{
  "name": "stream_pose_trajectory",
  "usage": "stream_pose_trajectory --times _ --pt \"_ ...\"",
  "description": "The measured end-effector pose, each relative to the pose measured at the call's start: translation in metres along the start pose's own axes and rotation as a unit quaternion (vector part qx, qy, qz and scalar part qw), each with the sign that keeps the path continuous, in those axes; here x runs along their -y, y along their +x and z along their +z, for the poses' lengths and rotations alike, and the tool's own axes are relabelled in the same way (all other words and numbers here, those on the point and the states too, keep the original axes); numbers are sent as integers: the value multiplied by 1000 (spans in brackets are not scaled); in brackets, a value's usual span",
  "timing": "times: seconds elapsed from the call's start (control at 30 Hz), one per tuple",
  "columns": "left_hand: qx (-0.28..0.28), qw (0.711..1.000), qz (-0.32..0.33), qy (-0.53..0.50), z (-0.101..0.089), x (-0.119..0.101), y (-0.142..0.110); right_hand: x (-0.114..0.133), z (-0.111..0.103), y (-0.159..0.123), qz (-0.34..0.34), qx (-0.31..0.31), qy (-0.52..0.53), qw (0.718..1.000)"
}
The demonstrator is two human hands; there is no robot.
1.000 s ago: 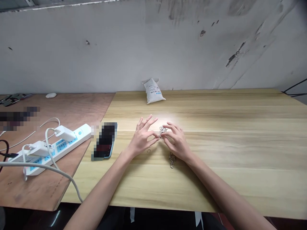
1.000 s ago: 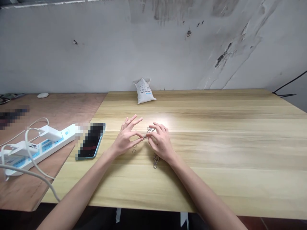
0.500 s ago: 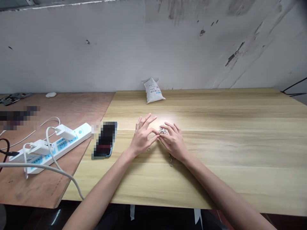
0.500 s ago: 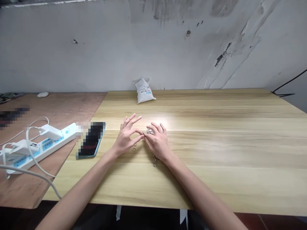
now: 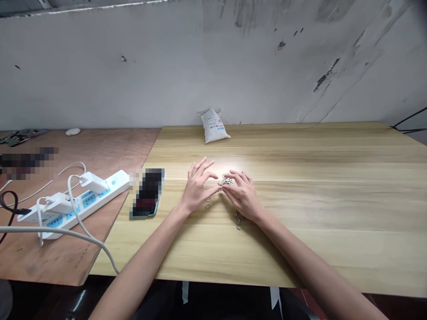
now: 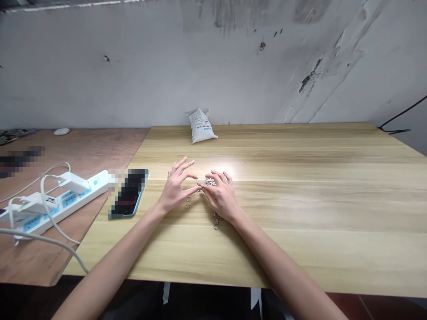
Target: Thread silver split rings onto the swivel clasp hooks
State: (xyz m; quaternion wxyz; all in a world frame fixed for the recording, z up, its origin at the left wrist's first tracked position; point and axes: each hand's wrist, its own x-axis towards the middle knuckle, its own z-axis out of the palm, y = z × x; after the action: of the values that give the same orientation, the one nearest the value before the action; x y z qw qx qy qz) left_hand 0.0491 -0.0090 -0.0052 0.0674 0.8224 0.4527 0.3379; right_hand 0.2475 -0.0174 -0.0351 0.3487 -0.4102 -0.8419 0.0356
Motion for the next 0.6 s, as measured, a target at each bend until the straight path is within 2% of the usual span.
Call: stream_pose_trajectory --times 0.17,0.43,0.6 --pt "38 997 1 -71 -3 5 1 -1 -2 0 8 19 34 999" --pt "44 979 -55 -192 -1 3 2 -2 -9 3 -7 57 75 996" --pt "38 967 -88 -236 2 -1 2 4 -9 4 4 42 87 995"
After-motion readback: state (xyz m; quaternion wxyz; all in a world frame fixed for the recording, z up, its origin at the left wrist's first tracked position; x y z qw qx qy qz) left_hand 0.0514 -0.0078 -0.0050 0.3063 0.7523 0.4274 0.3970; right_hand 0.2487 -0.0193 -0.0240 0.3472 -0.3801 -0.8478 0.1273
